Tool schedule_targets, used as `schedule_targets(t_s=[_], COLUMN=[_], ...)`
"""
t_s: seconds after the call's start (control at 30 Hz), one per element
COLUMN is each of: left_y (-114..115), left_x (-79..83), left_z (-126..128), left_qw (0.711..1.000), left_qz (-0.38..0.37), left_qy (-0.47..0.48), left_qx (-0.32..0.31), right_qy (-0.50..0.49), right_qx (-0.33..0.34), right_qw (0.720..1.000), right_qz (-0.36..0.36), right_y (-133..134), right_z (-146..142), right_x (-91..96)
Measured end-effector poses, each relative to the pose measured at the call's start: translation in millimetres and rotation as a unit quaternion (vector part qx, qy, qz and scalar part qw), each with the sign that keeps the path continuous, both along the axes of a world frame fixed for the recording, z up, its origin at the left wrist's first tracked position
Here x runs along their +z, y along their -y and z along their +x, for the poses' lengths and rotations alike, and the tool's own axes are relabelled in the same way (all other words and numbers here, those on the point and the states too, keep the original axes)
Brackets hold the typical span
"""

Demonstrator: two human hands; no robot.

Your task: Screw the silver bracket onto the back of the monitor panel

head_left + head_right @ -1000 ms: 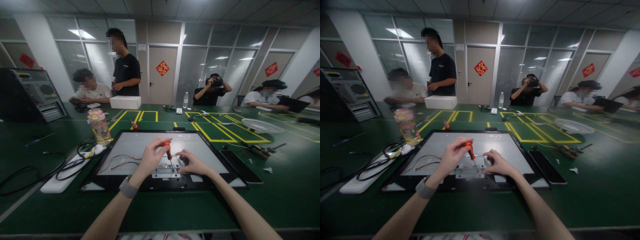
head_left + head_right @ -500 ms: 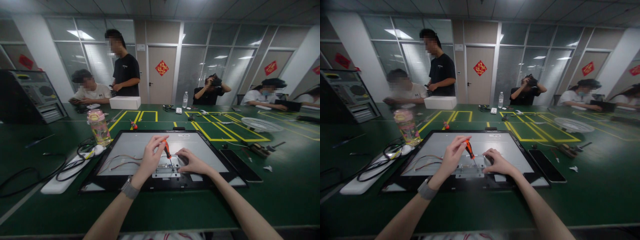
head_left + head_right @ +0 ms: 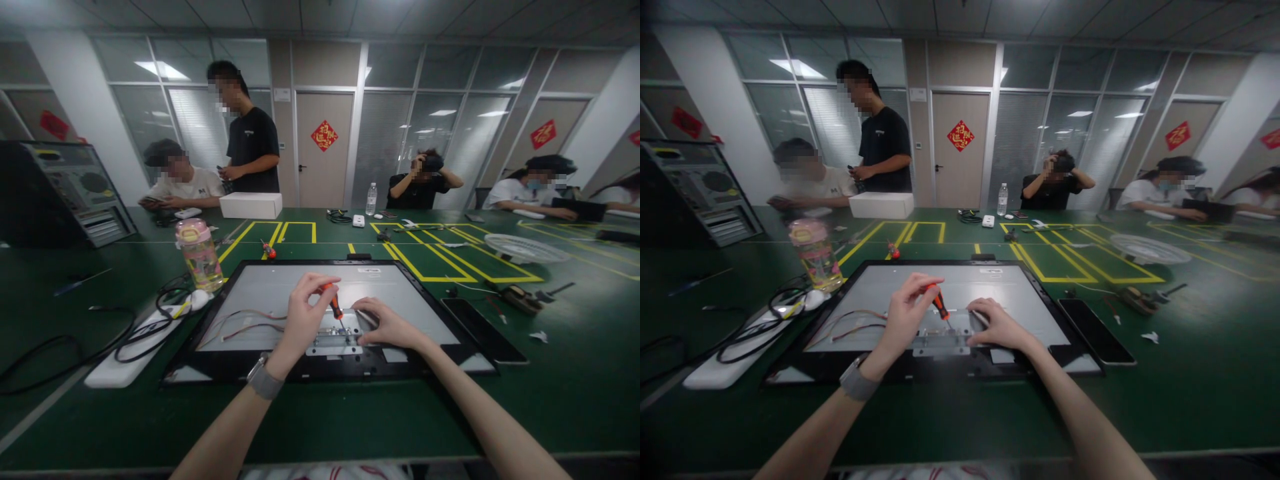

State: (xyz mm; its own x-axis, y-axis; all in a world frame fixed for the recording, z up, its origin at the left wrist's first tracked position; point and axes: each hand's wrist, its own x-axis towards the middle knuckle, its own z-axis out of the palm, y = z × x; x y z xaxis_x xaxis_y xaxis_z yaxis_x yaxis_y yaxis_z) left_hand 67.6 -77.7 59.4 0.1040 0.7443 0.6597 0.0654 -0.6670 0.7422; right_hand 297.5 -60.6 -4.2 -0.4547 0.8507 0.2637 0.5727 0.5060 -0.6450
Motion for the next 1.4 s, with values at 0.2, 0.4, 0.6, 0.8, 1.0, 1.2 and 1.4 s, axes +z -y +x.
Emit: schedule_targets(t_s=[0.2,0.4,0.6,0.8,1.0,1.2,1.4], left_y=[-4,-2,6,6,0,1,3], left_x=[-0.5,-1.0,1.7,0.1,2.3,2.2,2.2], left_z=[-2,-1,-1,1,-1,0,0], left_qw=[0.998,0.998,0.992,0.991,0.999,1.0,0.998], left_qz=[-0.034,0.023,0.087,0.095,0.007,0.007,-0.006], left_qy=[-0.012,-0.044,-0.07,-0.046,-0.005,0.008,0.009], left_qx=[-0.057,0.025,0.049,0.078,-0.045,-0.009,-0.06], right_qy=[-0.004,-0.002,0.004,0.007,0.011,0.015,0.015], right_qx=[0.004,-0.001,0.003,0.002,0.007,0.001,0.01], right_qw=[1.0,1.0,1.0,1.0,1.0,1.0,1.0], right_qz=[0.004,0.001,0.001,-0.002,-0.001,-0.003,0.003], right_y=[0,0,0,0,0,0,-2], right_z=[0,0,1,1,2,1,3], right_x=[-0.8,-0.3,-0.5,-0.7,-1.1,-0.6,-4.0])
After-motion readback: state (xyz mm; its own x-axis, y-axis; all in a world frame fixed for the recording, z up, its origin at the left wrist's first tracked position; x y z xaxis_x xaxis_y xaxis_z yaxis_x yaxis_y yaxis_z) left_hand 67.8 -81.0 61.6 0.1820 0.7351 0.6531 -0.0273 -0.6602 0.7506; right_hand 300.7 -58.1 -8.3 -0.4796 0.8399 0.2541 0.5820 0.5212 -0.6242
